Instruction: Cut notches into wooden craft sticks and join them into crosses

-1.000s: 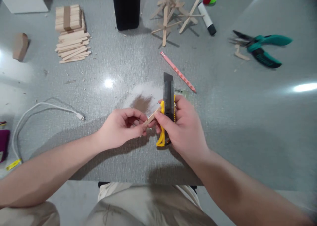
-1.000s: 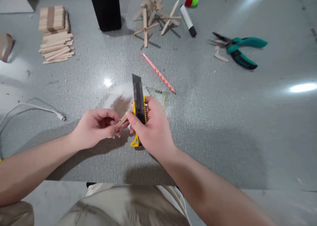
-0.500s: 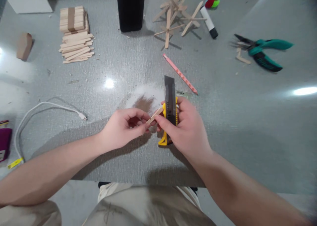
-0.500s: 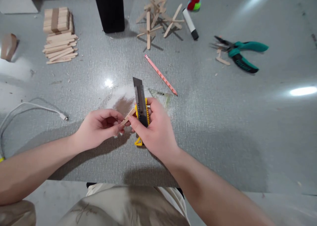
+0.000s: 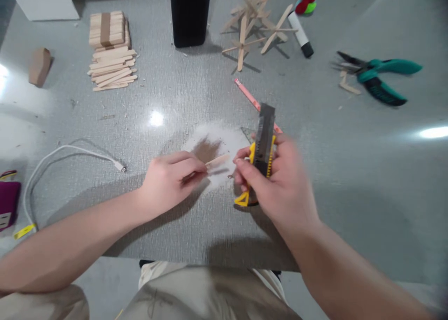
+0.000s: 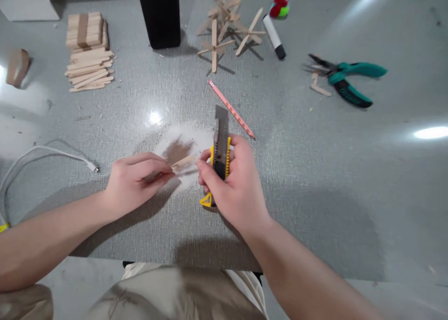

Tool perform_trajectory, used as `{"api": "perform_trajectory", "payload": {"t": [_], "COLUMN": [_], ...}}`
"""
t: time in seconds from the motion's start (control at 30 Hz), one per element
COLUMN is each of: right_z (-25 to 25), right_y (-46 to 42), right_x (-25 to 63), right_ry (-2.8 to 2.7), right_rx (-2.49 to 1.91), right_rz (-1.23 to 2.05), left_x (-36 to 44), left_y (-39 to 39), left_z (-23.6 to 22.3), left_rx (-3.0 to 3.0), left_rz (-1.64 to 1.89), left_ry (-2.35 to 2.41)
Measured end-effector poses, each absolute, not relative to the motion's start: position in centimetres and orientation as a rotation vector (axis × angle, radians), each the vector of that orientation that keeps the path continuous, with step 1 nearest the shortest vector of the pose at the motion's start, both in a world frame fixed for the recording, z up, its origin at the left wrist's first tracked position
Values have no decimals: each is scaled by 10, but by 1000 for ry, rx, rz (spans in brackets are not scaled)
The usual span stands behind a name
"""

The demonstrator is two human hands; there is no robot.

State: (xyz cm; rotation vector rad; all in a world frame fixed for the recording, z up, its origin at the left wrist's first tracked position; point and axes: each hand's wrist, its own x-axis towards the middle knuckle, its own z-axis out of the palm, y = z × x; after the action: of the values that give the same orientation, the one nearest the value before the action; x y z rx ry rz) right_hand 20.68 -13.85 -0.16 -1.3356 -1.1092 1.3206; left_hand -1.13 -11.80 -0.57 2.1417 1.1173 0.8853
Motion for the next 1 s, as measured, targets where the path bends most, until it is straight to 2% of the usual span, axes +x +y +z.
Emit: {"api": "perform_trajectory", "payload": {"t": [0.3,0.53,0.63,0.8,1.0], "right_z": [2,11,11,7,21], "right_y": [-141,-132,-128,-127,-135], "right_x": [221,230,231,223,230], "right_ry": [-1240,-939,-910,-922,-1058], "right_rx": [-1279,-1174,-1115,-1115,-1126], "right_rz": [1317,1439,1356,1034,939], "left_x": [-16,-16,-11,-10,-16], "left_y": [-105,-107,-118,-122,-113], "left_z": [-17,-8,-5,-11,-18], "left_rx": [2485,2765,2851,2891,2817], "left_rz": [773,656,496,293,342], "left_ry": [1041,1082,1053,994,924]}}
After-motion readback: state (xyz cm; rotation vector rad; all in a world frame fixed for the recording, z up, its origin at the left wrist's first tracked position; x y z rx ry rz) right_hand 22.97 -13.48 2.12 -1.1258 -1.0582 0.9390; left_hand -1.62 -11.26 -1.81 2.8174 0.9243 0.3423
